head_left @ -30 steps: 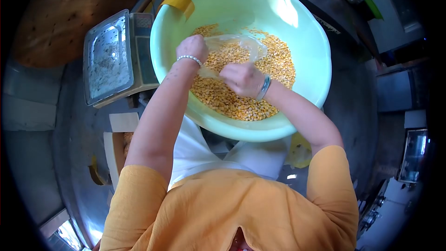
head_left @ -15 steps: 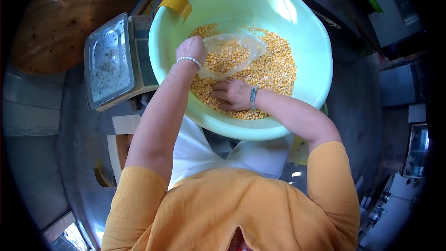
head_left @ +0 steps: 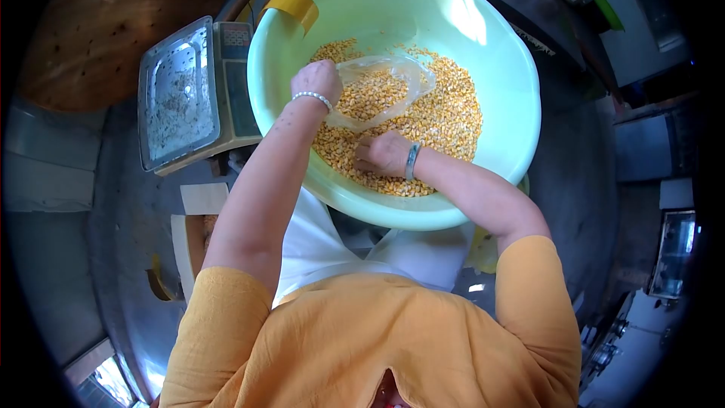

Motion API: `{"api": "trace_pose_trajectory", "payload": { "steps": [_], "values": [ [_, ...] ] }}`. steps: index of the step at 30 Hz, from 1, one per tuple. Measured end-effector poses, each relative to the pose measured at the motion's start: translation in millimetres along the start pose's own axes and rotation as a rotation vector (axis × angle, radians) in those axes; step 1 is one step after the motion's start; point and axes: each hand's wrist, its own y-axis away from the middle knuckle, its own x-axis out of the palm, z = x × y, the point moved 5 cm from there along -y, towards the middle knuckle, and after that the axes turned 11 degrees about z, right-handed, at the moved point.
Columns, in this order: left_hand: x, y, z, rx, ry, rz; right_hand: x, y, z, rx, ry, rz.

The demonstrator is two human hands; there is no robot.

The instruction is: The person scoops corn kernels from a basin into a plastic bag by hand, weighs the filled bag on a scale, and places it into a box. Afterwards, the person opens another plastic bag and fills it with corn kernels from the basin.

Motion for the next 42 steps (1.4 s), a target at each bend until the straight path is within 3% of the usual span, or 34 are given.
{"api": "trace_pose_trajectory", "payload": {
  "steps": [9, 16, 22, 25, 32, 41, 42],
  "values": [
    [3, -2, -1, 0.009, 0.001, 0.023, 2, -2, -6, 0.030, 0.047, 0.038],
    [1, -1, 0, 0.061, 0.051, -0.013, -63, 5, -12, -0.030, 0.104, -0.419],
    [0, 2, -2, 0.059, 0.060, 0.019, -87, -18, -88, 0.254, -0.003, -0.382],
    [-1, 3, -3, 0.055, 0.064, 0.030, -77, -32, -115, 0.437, -0.058, -0.249],
    [4, 0, -1, 0.076, 0.065, 0.009, -51, -49, -141, 0.584, -0.066, -0.027],
    [3, 1, -3, 0.058, 0.056, 0.050, -86, -15, -118, 0.570, -0.086, -0.150],
    [4, 0, -2, 0.055, 0.053, 0.052, -91, -8, -113, 0.503, -0.036, -0.263]
  ]
}}
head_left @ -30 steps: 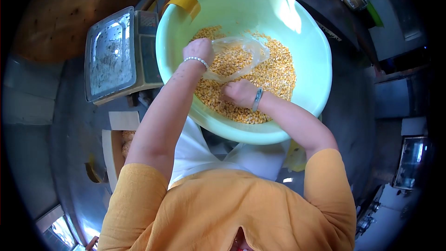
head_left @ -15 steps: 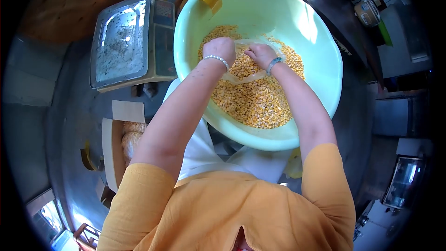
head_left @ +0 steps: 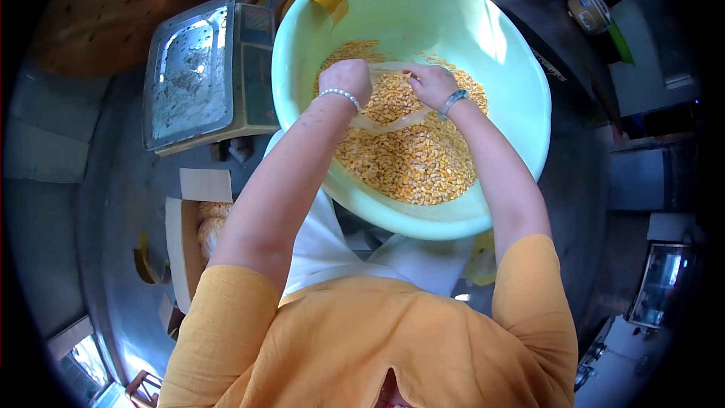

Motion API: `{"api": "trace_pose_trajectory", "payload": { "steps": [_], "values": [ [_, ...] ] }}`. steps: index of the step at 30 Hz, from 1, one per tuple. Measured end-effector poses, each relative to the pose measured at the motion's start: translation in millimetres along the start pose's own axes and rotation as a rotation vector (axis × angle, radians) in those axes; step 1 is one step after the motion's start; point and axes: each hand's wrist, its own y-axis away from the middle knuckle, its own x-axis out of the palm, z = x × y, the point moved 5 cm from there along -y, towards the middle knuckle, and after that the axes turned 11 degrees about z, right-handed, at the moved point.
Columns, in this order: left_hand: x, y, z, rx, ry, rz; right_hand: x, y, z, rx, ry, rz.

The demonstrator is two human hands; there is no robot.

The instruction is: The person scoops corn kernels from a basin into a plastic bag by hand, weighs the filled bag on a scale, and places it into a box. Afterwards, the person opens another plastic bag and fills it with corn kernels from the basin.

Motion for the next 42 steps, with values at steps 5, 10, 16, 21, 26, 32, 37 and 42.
{"api": "trace_pose_trajectory", "payload": {
  "steps": [5, 10, 16, 21, 26, 32, 37, 42],
  "values": [
    [1, 0, 1, 0.008, -0.010, -0.022, -2, 56, 17, -0.285, -0.072, -0.214],
    [3, -1, 1, 0.031, -0.038, -0.044, 41, 87, 0, -0.128, 0.162, -0.009],
    [1, 3, -1, -0.003, -0.059, -0.023, 54, 80, -20, 0.235, 0.059, 0.169],
    [2, 1, -1, 0.012, -0.069, -0.030, 57, 77, 1, 0.211, 0.058, 0.176],
    [2, 1, 0, 0.003, -0.053, -0.028, 65, 74, 0, 0.222, 0.000, 0.155],
    [4, -2, 0, 0.016, -0.069, -0.016, 76, 70, -8, 0.193, -0.044, 0.138],
    [5, -2, 1, 0.022, -0.060, -0.027, 68, 71, -1, 0.181, -0.046, 0.193],
    [5, -2, 1, 0.020, -0.069, -0.022, 69, 68, -2, 0.160, -0.020, 0.259]
  ]
}}
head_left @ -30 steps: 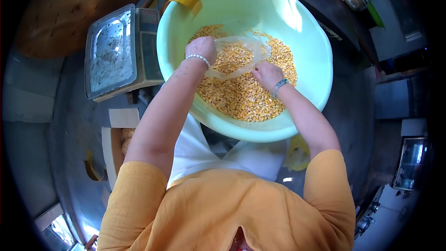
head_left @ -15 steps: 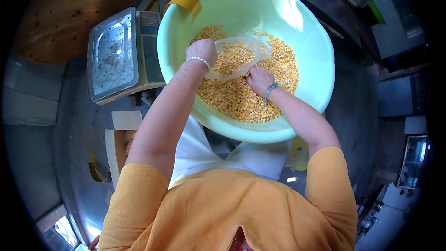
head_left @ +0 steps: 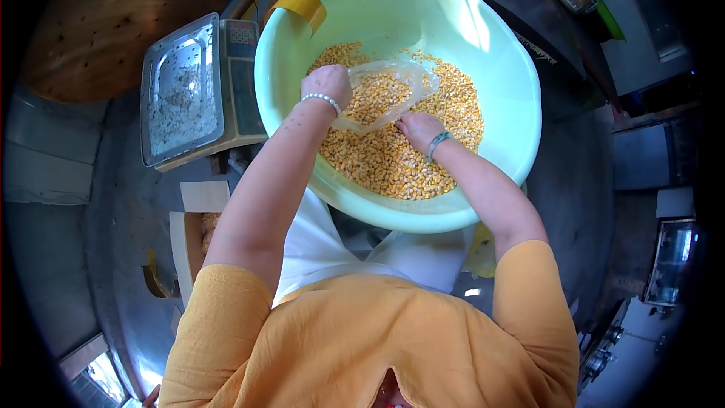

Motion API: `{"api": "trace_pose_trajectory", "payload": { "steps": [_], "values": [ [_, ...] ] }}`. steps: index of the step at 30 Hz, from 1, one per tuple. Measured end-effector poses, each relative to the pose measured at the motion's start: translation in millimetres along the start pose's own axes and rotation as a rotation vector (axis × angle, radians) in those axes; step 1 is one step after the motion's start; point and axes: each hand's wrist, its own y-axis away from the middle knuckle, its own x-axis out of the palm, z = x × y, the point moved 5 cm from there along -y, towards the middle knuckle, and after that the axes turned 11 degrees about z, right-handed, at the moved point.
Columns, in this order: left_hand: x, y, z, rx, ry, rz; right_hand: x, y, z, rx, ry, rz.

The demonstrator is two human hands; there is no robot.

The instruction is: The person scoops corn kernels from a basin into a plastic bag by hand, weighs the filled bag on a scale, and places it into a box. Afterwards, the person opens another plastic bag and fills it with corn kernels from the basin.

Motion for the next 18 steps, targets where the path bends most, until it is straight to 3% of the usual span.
{"api": "trace_pose_trajectory", "payload": {
  "steps": [4, 7, 14, 18],
  "values": [
    [-2, 1, 0, 0.007, 0.007, -0.004, -9, 2, 3, -0.008, 0.023, 0.036],
    [-4, 3, 0, 0.017, 0.039, -0.022, -22, 9, 0, -0.106, -0.077, -0.096],
    [-3, 2, -2, 0.025, 0.056, 0.002, -77, -9, 17, -0.006, -0.198, -0.195],
    [-4, 3, 0, 0.010, 0.082, 0.005, -75, -50, 39, -0.117, -0.290, -0.296]
  ]
}}
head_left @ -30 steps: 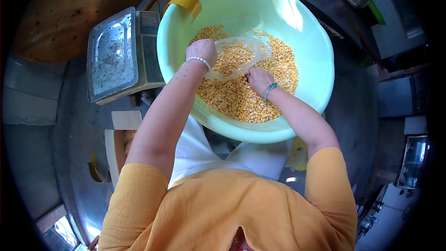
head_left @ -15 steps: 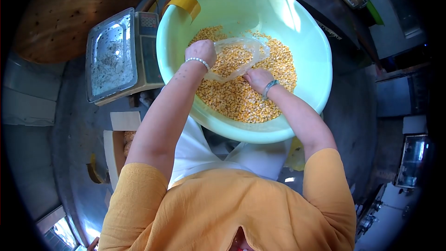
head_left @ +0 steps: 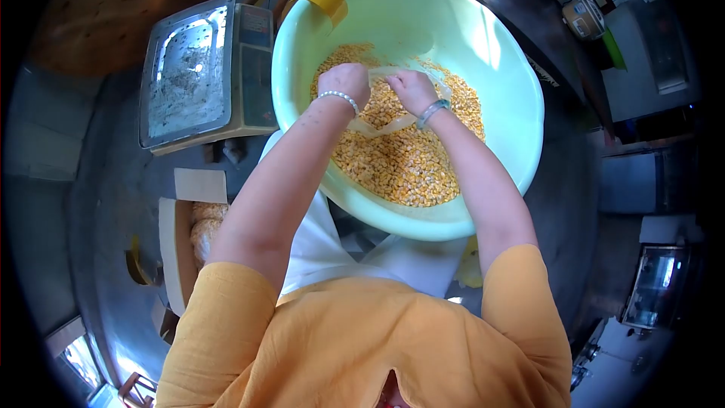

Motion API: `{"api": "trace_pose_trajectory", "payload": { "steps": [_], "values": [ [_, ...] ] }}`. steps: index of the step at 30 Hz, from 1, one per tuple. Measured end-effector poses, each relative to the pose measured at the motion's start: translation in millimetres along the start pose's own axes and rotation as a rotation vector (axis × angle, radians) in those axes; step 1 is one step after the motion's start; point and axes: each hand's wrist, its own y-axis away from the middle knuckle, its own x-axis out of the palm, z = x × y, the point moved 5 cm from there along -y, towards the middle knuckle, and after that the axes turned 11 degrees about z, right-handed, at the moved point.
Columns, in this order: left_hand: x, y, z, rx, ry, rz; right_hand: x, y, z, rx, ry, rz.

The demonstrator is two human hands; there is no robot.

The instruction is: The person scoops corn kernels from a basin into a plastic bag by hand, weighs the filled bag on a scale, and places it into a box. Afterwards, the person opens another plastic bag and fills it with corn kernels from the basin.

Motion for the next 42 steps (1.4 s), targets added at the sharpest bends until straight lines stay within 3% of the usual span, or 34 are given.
{"api": "trace_pose_trajectory", "payload": {
  "steps": [6, 9, 16, 19, 23, 26, 30, 33, 42],
  "values": [
    [-1, 1, 2, 0.000, 0.002, -0.007, 34, -27, 5, 0.165, 0.042, 0.134],
    [1, -1, 1, 0.010, -0.011, -0.003, 34, -22, 4, 0.113, 0.087, 0.151],
    [1, 1, 2, 0.006, 0.002, -0.005, -3, 10, -11, -0.037, -0.185, -0.146],
    [2, 0, 3, -0.006, -0.018, 0.003, -20, 41, -17, 0.019, -0.415, -0.072],
    [1, 0, 1, -0.019, -0.037, 0.021, -6, 80, -35, -0.144, -0.177, 0.036],
    [5, -5, 3, 0.005, -0.054, -0.021, 15, 103, -30, -0.360, 0.280, 0.047],
    [-1, 1, -1, -0.040, -0.060, 0.032, 26, 99, -1, -0.342, 0.199, -0.013],
    [-3, 4, -1, -0.068, -0.070, 0.040, 46, 93, 5, -0.334, 0.276, 0.117],
    [-1, 1, -1, -0.073, -0.065, 0.050, 58, 93, 0, -0.273, 0.290, 0.152]
  ]
}}
